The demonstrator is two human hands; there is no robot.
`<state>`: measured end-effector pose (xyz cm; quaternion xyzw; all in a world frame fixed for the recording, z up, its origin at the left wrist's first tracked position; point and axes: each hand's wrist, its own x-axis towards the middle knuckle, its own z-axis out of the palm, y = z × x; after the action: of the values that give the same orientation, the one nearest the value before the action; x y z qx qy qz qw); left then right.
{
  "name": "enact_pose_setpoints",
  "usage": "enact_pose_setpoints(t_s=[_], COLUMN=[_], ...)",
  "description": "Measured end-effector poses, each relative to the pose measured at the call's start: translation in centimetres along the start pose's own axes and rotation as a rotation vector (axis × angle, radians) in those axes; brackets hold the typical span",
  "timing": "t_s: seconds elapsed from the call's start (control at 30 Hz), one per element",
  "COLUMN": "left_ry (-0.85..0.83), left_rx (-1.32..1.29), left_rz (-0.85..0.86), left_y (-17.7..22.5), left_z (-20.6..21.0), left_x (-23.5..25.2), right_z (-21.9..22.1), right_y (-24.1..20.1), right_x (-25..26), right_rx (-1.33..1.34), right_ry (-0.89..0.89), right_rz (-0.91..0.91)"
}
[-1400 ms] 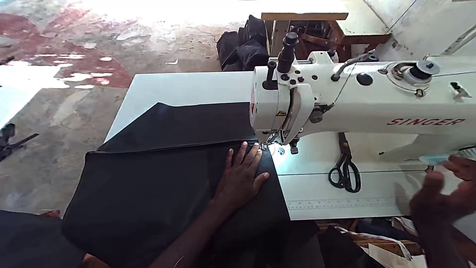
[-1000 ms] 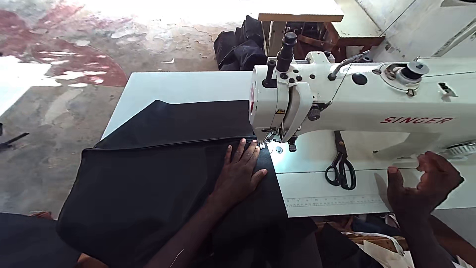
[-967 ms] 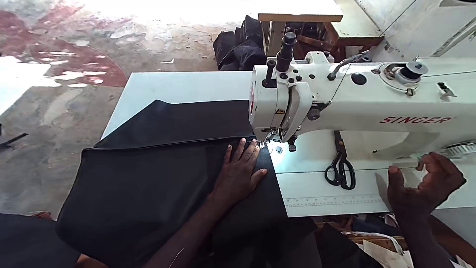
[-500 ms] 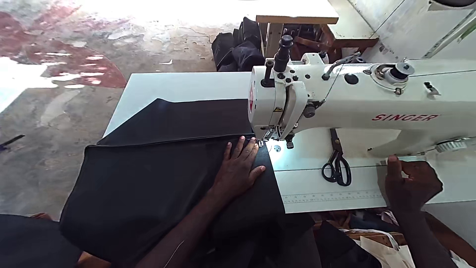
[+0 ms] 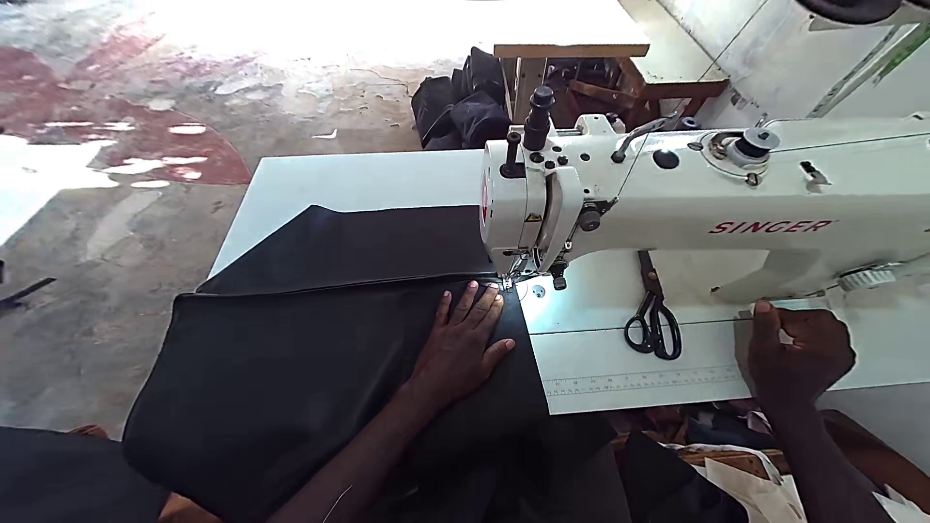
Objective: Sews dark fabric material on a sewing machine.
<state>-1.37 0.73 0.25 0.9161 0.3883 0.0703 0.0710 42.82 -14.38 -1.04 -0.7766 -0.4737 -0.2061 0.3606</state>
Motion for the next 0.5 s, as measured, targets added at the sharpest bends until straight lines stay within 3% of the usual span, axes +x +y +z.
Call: enact_pose_setpoints(t_s=[0.17,0.27,0.37,0.43,0.5], left_ry=[-0.012,-0.004,0.006,0.010,0.020], left_rx=[-0.020,-0.034,-0.041,-0.046,-0.052], left_rz=[0.004,0.004,0.032,0.042,0.051], left_y=[-0.2,-0.4,-0.7,-0.8,-1.2], left_z=[-0.1,-0.2,-0.2,-0.3,-0.4], left_x=[0.2,0.4,0.6,0.8,1.2], right_z=[-0.9,-1.3,-0.6,-0.4,-1.0], right_y=[-1.6,-9.5,-17.5,-20.4,-21.5], right_x=[-1.9,-7.2,-12.3,-14.0,-15.1], right_rx=[0.124,0.288,0.524,0.652,0.784], right_ry=[0.037,-0.156,-0.499,-0.586,-0.512], right_rz=[-0.082,-0.215,-0.367,-0.320,-0.178])
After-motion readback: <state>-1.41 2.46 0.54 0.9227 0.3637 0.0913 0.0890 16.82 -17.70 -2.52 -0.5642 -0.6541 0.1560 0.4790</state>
